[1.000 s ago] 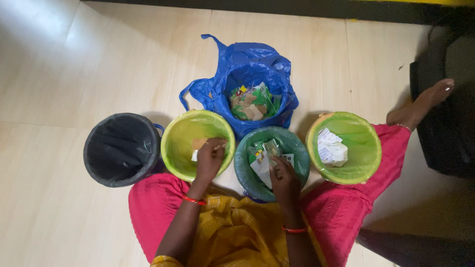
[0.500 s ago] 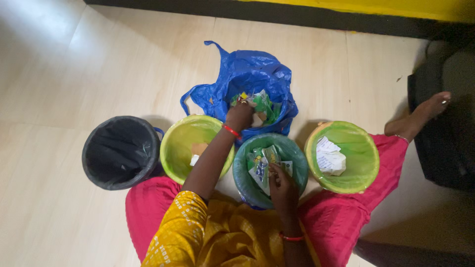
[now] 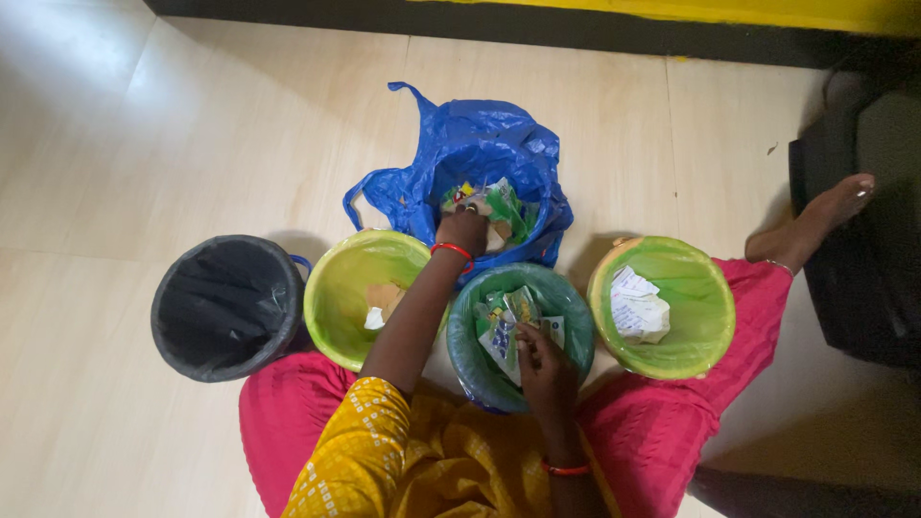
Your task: The person sits on the floor and sorts waste items from a blue bag into three separate bowls. They handle various plastic wrappers, paper, and small containers, placing each item into one of the bowls based on type.
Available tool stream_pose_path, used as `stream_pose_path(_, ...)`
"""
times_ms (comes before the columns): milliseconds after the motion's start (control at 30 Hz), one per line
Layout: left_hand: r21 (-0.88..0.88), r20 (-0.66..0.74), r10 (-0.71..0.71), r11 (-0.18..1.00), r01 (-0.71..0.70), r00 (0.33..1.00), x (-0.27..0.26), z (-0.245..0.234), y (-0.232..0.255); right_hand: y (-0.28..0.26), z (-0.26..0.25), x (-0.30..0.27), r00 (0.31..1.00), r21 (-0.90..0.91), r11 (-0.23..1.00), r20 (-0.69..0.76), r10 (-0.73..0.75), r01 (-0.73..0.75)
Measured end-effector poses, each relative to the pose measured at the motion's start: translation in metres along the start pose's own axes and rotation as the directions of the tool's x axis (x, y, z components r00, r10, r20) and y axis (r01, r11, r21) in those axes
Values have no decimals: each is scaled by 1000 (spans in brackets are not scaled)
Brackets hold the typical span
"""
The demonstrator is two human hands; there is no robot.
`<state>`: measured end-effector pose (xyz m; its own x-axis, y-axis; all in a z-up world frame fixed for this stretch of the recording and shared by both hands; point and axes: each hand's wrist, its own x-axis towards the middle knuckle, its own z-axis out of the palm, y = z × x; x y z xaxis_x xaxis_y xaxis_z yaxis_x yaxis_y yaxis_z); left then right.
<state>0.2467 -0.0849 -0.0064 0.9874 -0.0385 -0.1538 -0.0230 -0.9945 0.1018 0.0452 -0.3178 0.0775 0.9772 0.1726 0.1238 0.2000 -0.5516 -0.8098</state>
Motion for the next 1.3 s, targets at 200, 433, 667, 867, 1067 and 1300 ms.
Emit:
stream_pose_path(200,-48,27,44,998,-42,999,-6,-7,-2,-1,-2,-2,1000,-47,999,18,-15,16)
stream_pose_path(433,15,88,-40,999,39,995,11,9,-4,-3,-3,-3,999,-56,997,-8,-46,46)
stream_pose_path(667,-340,-443,24,921,-192,896,-4,-7,-14,-4,-1,-6,998,-65,997,-32,-46,43)
stream_pose_path(867,-743,-567,-196,541,-394,800,-54,-21,-8,-7,0,-9,997,-26,998,-56,-51,49)
stream_pose_path(1067,-957,-278,-266,-7,-290,923,-123,-26,13,-10,0,-11,1000,-33,999,-31,-6,5)
stream_pose_path(1300,-977,-202,-245,-15,-212,948,-175,-46,8,-4,4,-16,997,-6,997,-21,72,-72)
